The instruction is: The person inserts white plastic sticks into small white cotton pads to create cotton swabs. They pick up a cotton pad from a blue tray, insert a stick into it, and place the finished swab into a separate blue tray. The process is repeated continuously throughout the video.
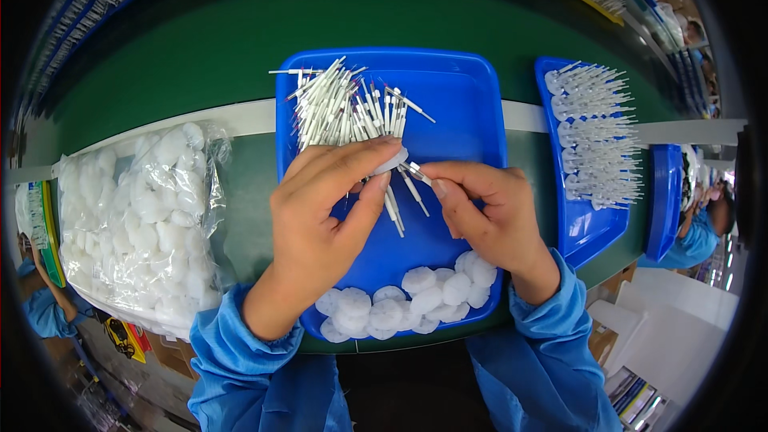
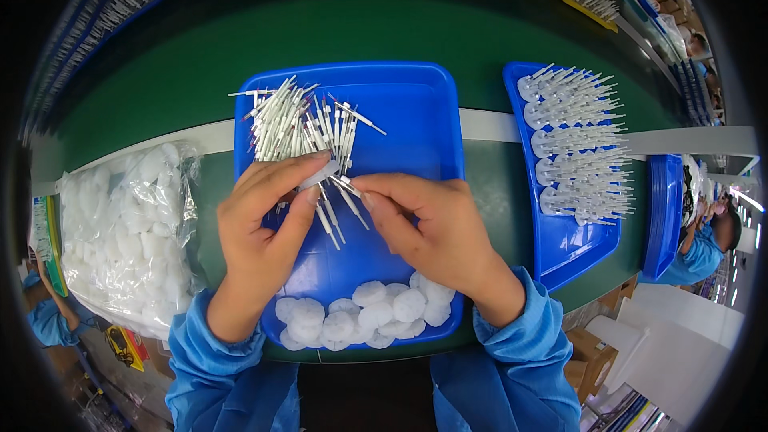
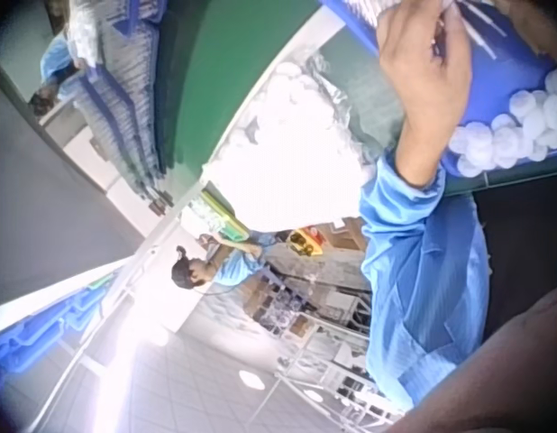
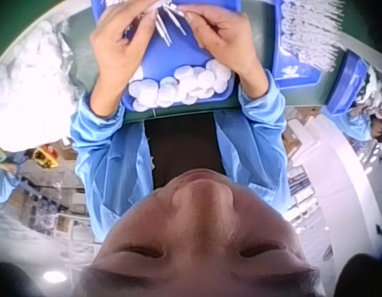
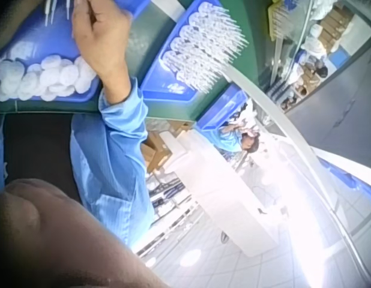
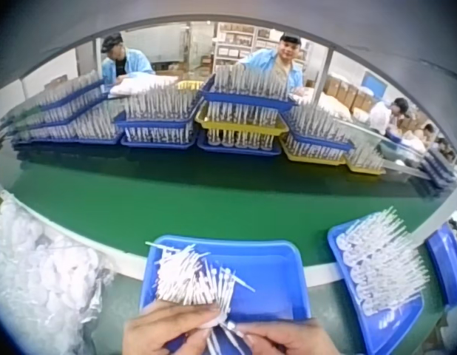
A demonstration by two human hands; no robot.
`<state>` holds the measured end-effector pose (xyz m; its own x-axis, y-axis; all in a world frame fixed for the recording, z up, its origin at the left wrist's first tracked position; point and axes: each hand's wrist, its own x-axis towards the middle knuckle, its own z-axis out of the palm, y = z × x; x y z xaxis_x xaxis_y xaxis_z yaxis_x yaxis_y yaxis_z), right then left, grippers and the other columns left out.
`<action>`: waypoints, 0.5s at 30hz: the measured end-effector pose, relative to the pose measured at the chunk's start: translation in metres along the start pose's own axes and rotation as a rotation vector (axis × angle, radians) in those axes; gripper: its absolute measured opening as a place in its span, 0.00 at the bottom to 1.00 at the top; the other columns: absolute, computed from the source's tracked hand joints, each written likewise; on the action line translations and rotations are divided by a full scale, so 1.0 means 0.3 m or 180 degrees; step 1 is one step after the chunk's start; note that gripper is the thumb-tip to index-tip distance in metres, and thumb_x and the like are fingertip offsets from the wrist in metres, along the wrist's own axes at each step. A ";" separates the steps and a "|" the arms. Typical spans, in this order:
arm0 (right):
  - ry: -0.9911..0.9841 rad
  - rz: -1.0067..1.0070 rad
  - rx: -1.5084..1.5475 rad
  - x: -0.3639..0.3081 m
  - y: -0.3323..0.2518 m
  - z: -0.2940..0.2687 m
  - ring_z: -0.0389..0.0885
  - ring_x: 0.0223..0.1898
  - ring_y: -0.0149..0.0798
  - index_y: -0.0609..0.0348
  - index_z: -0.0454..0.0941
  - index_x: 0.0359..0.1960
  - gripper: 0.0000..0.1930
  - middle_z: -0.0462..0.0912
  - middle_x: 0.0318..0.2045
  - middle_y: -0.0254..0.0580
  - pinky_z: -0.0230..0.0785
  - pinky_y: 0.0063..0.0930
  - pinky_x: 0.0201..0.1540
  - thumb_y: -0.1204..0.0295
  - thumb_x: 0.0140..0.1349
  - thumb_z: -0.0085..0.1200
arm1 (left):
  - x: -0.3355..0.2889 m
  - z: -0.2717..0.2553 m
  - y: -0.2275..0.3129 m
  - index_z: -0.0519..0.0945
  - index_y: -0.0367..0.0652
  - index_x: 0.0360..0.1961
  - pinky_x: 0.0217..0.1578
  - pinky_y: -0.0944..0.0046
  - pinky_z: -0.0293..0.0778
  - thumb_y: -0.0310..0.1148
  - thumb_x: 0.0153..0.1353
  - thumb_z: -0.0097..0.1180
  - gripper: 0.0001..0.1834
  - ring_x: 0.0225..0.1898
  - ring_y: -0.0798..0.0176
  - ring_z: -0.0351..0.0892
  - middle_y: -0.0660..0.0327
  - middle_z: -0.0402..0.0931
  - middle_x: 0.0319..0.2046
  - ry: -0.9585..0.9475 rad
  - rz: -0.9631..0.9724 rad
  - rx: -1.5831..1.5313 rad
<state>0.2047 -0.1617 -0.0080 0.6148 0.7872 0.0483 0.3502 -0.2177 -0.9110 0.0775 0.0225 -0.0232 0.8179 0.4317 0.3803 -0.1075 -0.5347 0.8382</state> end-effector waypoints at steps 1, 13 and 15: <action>0.0044 0.0037 -0.0044 0.001 0.002 0.003 0.84 0.22 0.27 0.65 0.90 0.51 0.09 0.87 0.23 0.36 0.73 0.23 0.26 0.76 0.72 0.66 | 0.000 0.001 0.007 0.92 0.40 0.54 0.42 0.62 0.84 0.16 0.62 0.68 0.19 0.43 0.58 0.88 0.55 0.92 0.49 -0.0014 -0.0097 -0.0025; 0.0859 -0.1334 -0.2017 0.008 0.034 0.046 0.84 0.22 0.41 0.53 0.89 0.37 0.09 0.87 0.23 0.33 0.76 0.35 0.30 0.70 0.57 0.76 | -0.031 0.017 0.017 0.92 0.37 0.54 0.36 0.60 0.81 0.17 0.59 0.71 0.20 0.32 0.56 0.86 0.54 0.90 0.33 -0.0195 0.0362 0.0622; 0.0884 -0.1425 -0.2131 0.010 0.026 0.049 0.85 0.23 0.42 0.54 0.88 0.38 0.09 0.87 0.24 0.33 0.76 0.35 0.31 0.71 0.57 0.75 | -0.037 0.018 0.022 0.91 0.37 0.53 0.32 0.59 0.81 0.20 0.58 0.72 0.19 0.29 0.55 0.86 0.54 0.91 0.34 -0.0180 0.0327 0.0704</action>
<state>0.1989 -0.1524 -0.0211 0.4392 0.7292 0.5248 0.8919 -0.2838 -0.3521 0.0708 0.0103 -0.0240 0.8401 0.3288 0.4313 -0.0705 -0.7223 0.6880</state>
